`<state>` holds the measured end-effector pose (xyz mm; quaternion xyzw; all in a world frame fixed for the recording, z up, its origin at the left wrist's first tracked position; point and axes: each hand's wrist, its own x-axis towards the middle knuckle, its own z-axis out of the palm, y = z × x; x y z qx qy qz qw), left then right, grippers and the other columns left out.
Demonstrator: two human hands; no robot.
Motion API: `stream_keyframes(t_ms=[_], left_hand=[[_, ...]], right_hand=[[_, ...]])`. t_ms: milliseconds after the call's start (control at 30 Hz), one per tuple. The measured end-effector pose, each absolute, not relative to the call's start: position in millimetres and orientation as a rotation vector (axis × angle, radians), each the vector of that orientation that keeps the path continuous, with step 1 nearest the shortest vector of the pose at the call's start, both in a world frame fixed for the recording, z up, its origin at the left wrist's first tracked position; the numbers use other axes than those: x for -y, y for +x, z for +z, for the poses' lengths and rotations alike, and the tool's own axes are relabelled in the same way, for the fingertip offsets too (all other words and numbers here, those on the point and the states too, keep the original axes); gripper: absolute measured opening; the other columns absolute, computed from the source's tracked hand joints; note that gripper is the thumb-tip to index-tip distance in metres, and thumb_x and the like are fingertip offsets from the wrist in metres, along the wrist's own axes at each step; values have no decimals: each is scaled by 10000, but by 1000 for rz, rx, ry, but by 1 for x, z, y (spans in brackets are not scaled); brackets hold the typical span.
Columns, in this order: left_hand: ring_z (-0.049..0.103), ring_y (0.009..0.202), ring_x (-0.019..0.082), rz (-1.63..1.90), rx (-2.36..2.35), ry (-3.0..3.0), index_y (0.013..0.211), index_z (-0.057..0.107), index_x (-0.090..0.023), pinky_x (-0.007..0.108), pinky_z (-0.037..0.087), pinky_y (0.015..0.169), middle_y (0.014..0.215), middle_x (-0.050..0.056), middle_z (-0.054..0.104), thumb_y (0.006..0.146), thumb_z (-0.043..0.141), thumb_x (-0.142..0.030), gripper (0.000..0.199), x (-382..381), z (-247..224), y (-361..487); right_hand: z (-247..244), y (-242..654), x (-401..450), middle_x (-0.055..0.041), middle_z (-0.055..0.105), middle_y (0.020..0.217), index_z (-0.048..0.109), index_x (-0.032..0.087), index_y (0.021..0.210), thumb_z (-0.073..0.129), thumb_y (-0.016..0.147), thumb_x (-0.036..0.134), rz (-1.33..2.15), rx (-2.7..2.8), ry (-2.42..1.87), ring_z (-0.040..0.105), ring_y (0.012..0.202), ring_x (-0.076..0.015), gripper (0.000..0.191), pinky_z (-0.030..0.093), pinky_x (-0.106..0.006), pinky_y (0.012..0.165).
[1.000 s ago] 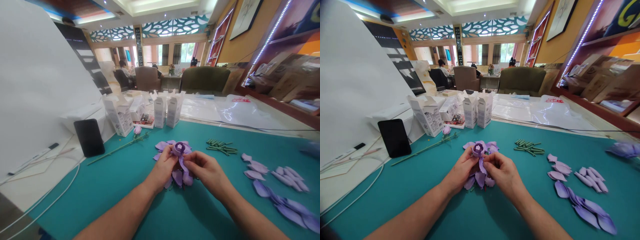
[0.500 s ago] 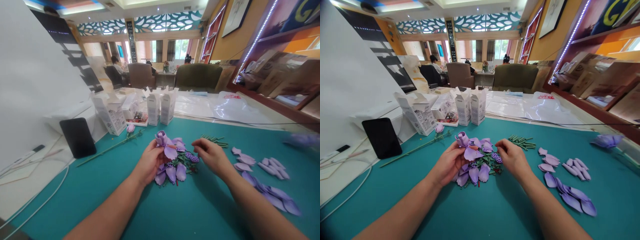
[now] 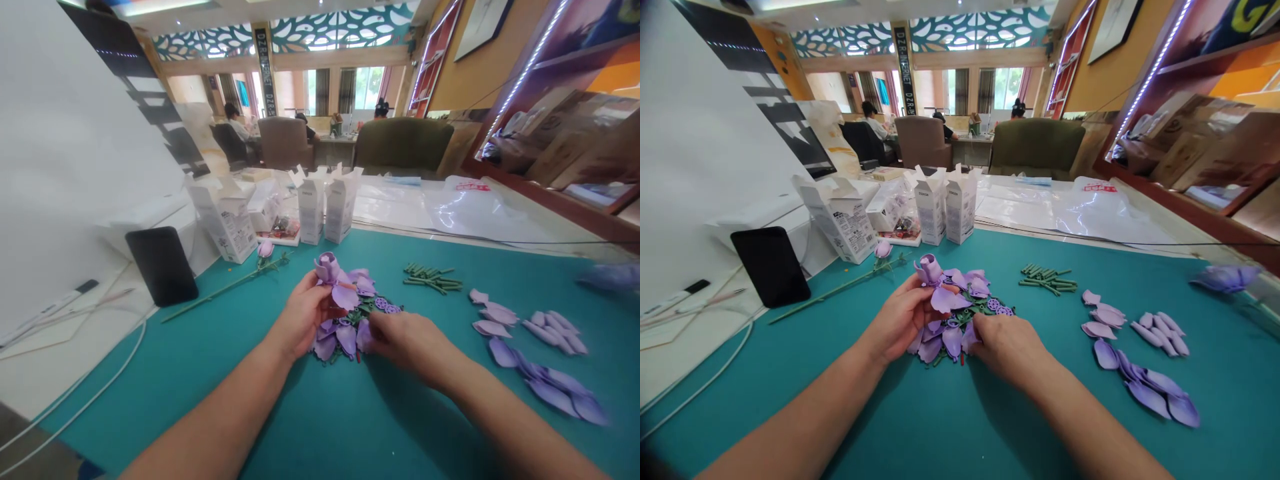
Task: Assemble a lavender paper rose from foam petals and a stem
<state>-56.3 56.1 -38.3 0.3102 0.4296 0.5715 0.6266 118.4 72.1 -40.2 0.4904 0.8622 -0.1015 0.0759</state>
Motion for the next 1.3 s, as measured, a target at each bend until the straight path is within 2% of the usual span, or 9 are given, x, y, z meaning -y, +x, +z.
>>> stream_keyframes(t_ms=[100, 200, 500, 600, 700, 833, 967, 1133, 1300], left_hand=[[659, 659, 132, 1291, -990, 730, 964, 560, -178, 221, 534, 582, 866, 68, 716, 817, 497, -120, 171, -56, -39, -56], [657, 652, 128, 1280, -986, 754, 964, 561, -185, 227, 535, 590, 876, 61, 715, 812, 498, -129, 174, -56, -42, -55], [660, 694, 145, 1265, -962, 778, 933, 568, -186, 226, 508, 582, 908, 61, 715, 753, 573, -185, 181, -55, -46, -57], [654, 687, 142, 1263, -954, 785, 933, 562, -186, 226, 500, 581, 916, 62, 715, 750, 580, -189, 184, -55, -46, -56], [647, 675, 134, 1261, -951, 790, 932, 562, -186, 224, 497, 585, 913, 58, 715, 753, 567, -175, 180, -55, -46, -56], [628, 635, 120, 1267, -954, 783, 902, 571, -180, 219, 493, 575, 868, 51, 714, 761, 549, -166, 144, -54, -44, -54], [625, 638, 117, 1269, -944, 779, 913, 586, -170, 219, 499, 581, 849, 56, 712, 768, 541, -154, 153, -53, -43, -54], [635, 637, 128, 1262, -929, 763, 908, 594, -165, 224, 499, 586, 837, 59, 713, 747, 579, -163, 162, -54, -43, -54], [610, 599, 108, 1261, -926, 754, 896, 596, -159, 212, 479, 576, 852, 63, 719, 748, 584, -160, 149, -54, -44, -55]], right_hand=[[-42, 117, -73, -117, 730, 876, 676, 194, 856, 477, 885, 341, -179, -2468, 1519, 674, 822, -276, 249, 287, -288, 555], [-46, 116, -77, -127, 732, 879, 694, 190, 815, 481, 875, 370, -208, -2419, 1548, 676, 833, -290, 285, 288, -297, 556], [-56, 115, -90, -54, 718, 811, 700, 213, 781, 573, 778, 290, -548, -2469, 1700, 629, 772, -202, 148, 305, -267, 569], [-58, 119, -93, -49, 701, 757, 691, 214, 744, 544, 800, 277, -602, -2520, 1691, 609, 712, -191, 170, 304, -267, 553], [-59, 122, -93, -54, 667, 668, 679, 214, 675, 508, 845, 364, -572, -2543, 1643, 590, 645, -191, 284, 276, -272, 521], [-61, 119, -91, -53, 680, 686, 687, 211, 671, 643, 740, 478, -614, -2516, 1696, 600, 659, -208, 279, 296, -268, 521], [-63, 115, -90, -43, 689, 723, 678, 200, 693, 674, 710, 408, -735, -2533, 1745, 601, 682, -199, 208, 324, -265, 539], [-62, 117, -93, -10, 631, 639, 643, 192, 660, 628, 725, 323, -900, -2522, 1744, 557, 626, -152, 147, 342, -246, 546], [-59, 121, -95, 3, 604, 570, 647, 192, 656, 551, 761, 275, -987, -2507, 1741, 534, 572, -137, 165, 345, -241, 540]])
